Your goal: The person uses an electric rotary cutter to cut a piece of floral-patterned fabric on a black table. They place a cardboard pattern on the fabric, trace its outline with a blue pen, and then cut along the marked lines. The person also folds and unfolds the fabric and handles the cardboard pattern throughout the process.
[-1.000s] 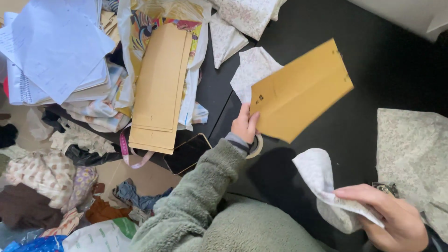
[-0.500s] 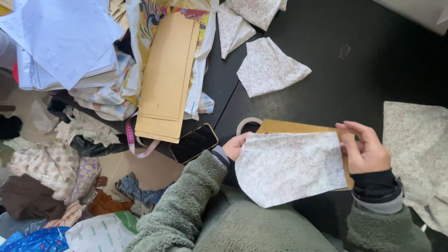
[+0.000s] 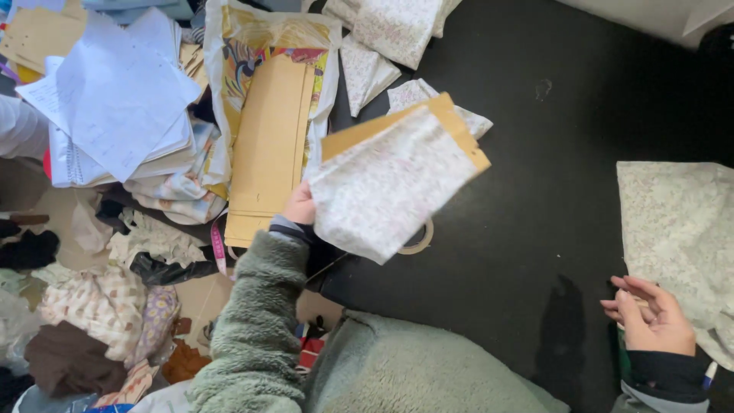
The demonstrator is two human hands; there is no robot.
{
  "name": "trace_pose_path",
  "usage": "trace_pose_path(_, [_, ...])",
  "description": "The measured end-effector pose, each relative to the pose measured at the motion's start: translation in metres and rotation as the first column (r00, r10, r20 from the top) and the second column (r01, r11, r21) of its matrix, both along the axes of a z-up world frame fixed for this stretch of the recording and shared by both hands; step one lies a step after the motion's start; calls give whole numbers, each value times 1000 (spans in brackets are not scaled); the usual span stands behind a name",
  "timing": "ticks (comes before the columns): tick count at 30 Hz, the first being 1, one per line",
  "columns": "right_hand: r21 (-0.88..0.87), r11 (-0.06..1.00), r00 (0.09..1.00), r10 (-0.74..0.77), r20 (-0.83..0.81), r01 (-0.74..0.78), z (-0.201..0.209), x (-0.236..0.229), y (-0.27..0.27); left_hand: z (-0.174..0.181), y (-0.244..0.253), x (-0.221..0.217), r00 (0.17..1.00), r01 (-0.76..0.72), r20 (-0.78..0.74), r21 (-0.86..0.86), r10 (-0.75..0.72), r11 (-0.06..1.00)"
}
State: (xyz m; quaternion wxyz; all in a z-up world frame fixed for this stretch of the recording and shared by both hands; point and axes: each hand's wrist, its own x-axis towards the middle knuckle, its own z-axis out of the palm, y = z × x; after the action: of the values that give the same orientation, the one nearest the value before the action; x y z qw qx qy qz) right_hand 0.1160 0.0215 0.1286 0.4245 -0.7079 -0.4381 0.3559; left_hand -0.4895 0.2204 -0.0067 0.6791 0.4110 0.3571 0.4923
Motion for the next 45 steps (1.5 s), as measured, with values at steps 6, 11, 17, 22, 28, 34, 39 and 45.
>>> trace_pose_path(6, [9,979,881,-188,433,204,-55,74,-74,32,26,-62,827,-281,-476,110,299,953])
trace_pose_path(11, [-359,847,626,40,779,392,-113,127,-125,123,2,-9,173,-363,-639,666,750,651])
trace_pose_path(17, [-202,920,572,-29,820,336,-116,91,-121,130,9,162,746,-37,-614,351,260,936])
trace_pose_path(22, [-86,927,583,-156,798,366,-94,38,-126,59,21,332,830,422,-383,-44,-406,905])
trace_pose_path(28, [-77,951,705,-166,690,300,-77,-7,-127,6,14,514,838,419,-45,-585,-543,694])
trace_pose_path(34, [-5,936,820,-306,483,352,-71,91,-148,62,-5,637,689,342,-372,-591,-622,731])
trace_pose_path(39, [43,851,672,-443,593,523,-98,233,-169,2,46,670,358,549,-793,-248,-492,798])
trace_pose_path(45, [-542,776,883,-42,467,323,-128,254,-154,102,188,586,910,201,-362,-35,-200,979])
